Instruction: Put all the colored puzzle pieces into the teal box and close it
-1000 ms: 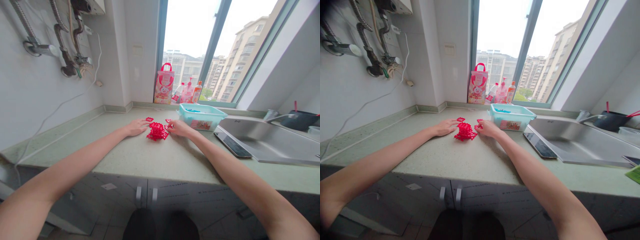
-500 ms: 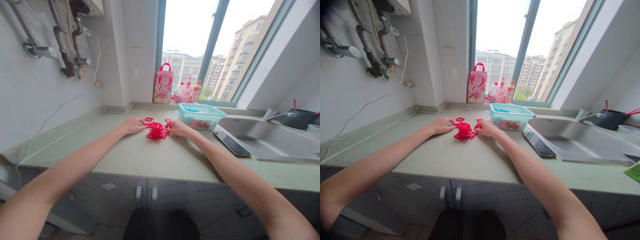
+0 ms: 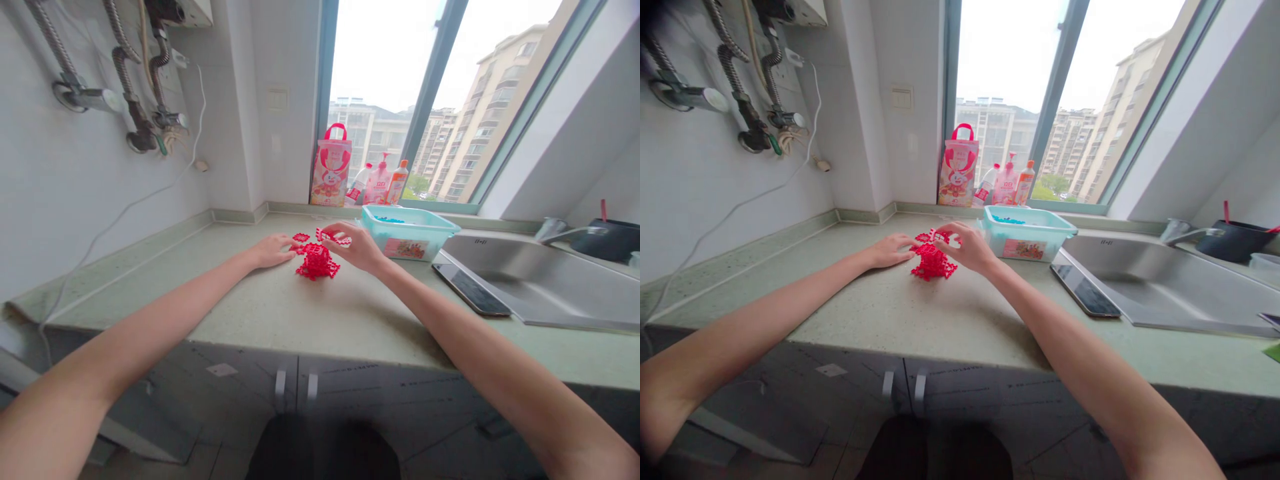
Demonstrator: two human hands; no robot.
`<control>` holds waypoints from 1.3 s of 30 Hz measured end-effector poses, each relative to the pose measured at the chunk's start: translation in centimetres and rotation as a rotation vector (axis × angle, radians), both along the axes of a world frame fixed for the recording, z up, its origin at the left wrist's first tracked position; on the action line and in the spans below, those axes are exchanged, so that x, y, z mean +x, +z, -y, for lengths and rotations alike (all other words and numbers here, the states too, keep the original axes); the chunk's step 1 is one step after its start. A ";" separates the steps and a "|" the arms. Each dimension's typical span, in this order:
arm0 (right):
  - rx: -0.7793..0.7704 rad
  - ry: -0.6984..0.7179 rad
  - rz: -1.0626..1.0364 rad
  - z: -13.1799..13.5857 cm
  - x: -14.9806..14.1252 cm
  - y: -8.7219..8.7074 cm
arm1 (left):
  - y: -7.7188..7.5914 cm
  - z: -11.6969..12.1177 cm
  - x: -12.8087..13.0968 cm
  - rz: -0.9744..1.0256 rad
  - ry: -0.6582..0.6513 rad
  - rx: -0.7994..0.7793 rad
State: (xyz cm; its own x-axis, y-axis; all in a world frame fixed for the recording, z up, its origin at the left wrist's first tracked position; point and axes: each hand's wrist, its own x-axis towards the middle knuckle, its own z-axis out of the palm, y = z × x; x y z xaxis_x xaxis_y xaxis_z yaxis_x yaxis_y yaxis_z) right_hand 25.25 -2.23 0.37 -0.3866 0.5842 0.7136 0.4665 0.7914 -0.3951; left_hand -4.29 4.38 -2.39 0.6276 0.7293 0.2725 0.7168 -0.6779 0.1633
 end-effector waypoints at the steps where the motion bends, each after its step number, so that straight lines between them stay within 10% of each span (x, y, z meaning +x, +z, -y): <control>1: 0.012 0.023 0.010 0.4 -0.5 0.1 | 0.0 0.0 0.0 0.001 0.003 -0.005; 39: -0.058 0.179 0.192 -0.1 -0.5 -2.0 | -0.1 -0.2 -0.6 0.013 -0.017 -0.066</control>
